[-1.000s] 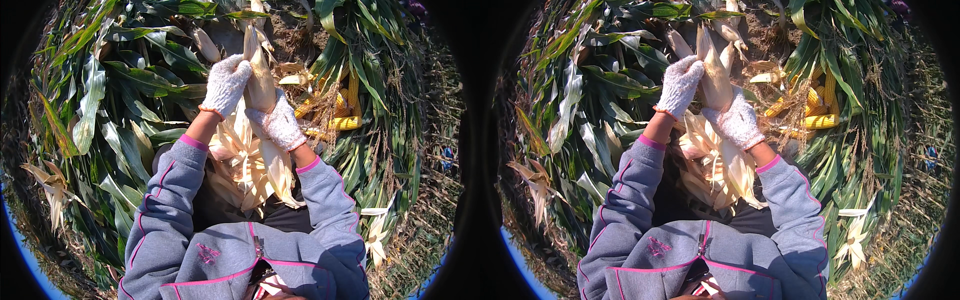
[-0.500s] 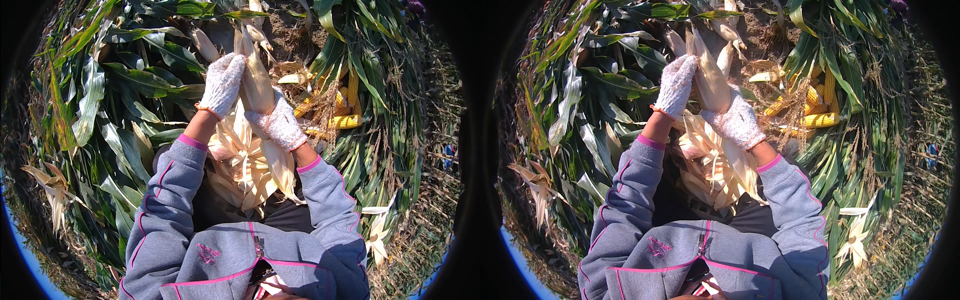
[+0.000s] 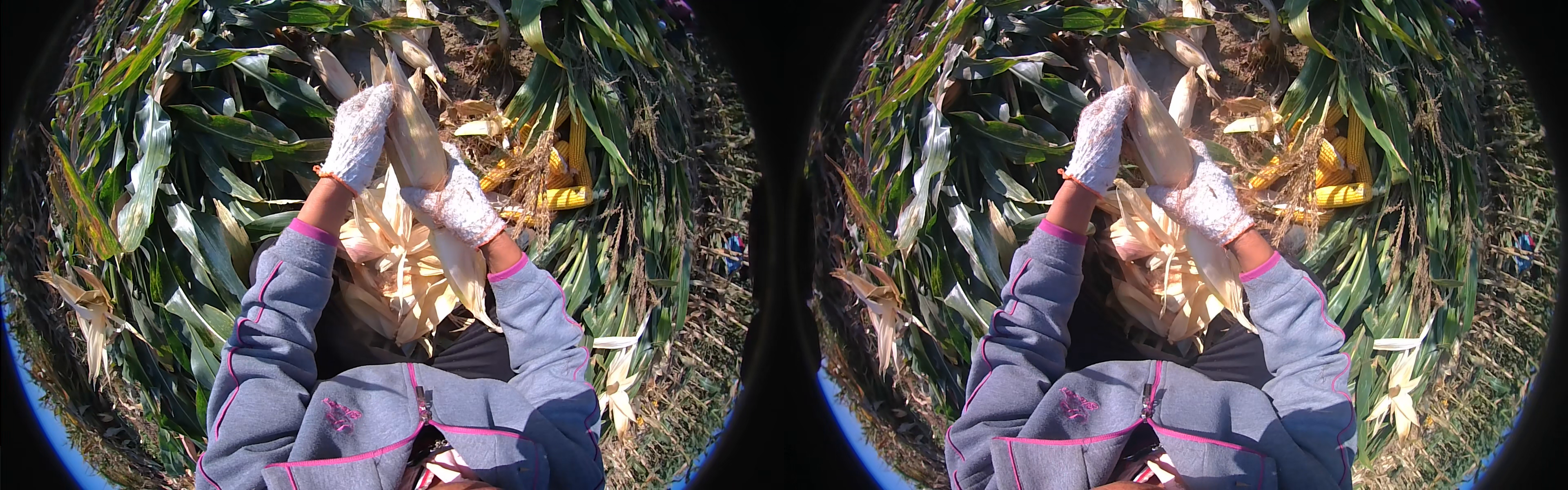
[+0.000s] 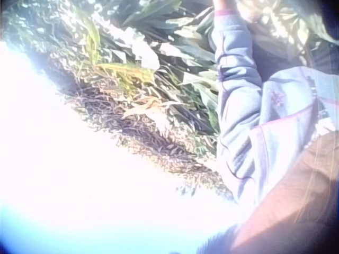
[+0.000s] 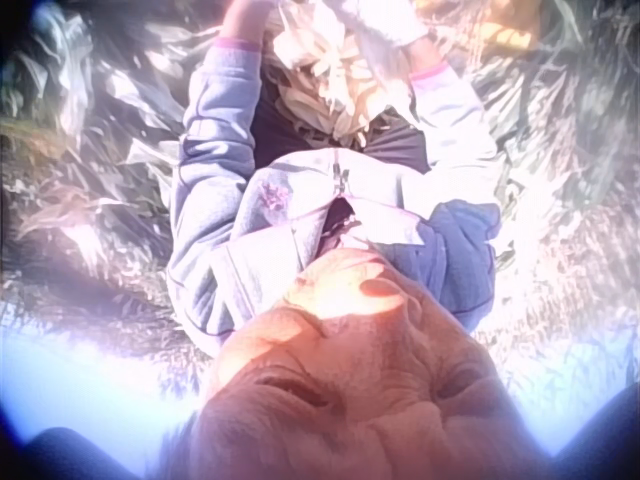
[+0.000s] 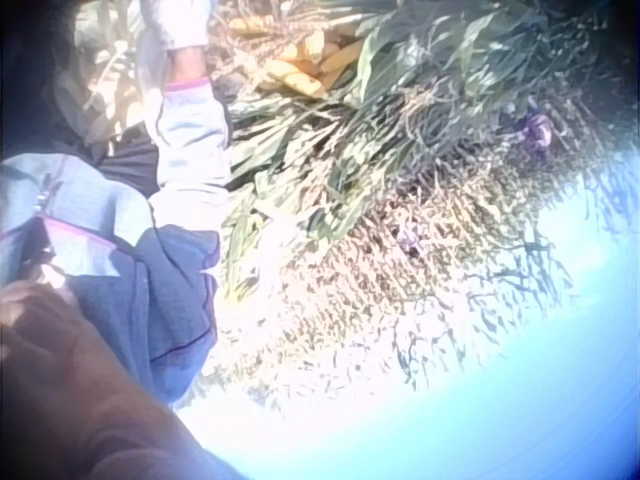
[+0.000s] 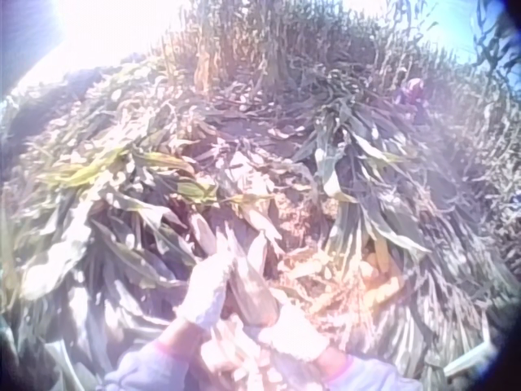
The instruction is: The person sits in a cornfield and shucks corn cobs by hand, removing the husks and silk. They handle multiple cobs one at a time, peeling back the layers and discarding the husks onto the ground.
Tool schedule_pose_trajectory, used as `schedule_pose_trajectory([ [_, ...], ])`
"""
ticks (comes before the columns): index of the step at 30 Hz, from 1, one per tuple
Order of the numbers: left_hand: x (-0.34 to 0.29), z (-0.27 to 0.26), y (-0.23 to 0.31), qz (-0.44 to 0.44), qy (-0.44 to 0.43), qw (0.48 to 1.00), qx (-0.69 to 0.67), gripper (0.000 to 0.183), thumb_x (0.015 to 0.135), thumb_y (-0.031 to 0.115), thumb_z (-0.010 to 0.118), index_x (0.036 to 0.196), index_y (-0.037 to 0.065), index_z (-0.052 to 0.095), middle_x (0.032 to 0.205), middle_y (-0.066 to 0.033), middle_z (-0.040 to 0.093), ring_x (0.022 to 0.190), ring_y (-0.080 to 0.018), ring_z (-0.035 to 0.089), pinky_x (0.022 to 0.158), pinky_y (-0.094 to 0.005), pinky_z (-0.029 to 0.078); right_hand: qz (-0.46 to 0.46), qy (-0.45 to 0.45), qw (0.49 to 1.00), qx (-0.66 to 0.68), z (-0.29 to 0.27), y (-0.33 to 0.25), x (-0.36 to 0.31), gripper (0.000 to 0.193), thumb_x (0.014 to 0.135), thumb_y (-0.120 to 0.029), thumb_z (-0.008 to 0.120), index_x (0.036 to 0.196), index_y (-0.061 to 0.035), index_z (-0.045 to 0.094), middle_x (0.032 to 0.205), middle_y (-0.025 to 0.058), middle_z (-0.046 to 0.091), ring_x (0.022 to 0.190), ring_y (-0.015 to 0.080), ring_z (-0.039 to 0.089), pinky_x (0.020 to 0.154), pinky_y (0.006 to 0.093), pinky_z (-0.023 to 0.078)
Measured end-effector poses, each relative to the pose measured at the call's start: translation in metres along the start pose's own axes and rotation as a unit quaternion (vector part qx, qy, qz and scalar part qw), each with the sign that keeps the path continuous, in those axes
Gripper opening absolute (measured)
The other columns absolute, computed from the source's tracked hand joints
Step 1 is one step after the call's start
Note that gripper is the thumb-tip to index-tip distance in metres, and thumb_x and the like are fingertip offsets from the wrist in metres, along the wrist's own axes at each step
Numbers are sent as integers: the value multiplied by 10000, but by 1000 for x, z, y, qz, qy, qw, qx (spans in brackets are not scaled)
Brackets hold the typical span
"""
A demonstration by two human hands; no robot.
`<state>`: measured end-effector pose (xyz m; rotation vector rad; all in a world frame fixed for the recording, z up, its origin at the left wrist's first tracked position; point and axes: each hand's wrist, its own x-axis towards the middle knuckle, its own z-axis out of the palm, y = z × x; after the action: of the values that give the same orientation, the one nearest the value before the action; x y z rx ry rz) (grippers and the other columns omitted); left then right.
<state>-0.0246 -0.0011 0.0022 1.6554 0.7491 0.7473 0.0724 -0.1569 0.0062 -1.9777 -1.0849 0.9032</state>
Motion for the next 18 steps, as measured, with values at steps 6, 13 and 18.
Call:
schedule_pose_trajectory([
  [6, 0, -4, -7, -78, -21, 995, -54, 231, 944, 228, 534, 871, 29, 626, 791, 28, 563, 724, -58, 477, 645, -246, 418, -6, 8, 1000, 15, 1, 5, -2, 856, 690, -416, 780, 1360, -38, 404, 1223, 236, 574, 1113, 375, 585, 924, 417, 484],
  [13, 0, -1, -8, -80, -7, 993, -81, 299, 939, 247, 488, 944, -15, 632, 806, -104, 638, 728, -180, 564, 689, -325, 463, 11, -10, 1000, 6, -3, -3, -3, 883, 684, -417, 788, 1375, -40, 388, 1253, 236, 561, 1136, 364, 577, 950, 410, 472],
  [18, 2, -3, -10, -77, -14, 993, -93, 308, 945, 253, 490, 979, -14, 640, 835, -79, 651, 759, -150, 566, 711, -311, 468, -11, 0, 999, 33, -3, 5, -3, 888, 675, -402, 800, 1375, -45, 388, 1251, 229, 566, 1141, 359, 577, 948, 413, 472],
])
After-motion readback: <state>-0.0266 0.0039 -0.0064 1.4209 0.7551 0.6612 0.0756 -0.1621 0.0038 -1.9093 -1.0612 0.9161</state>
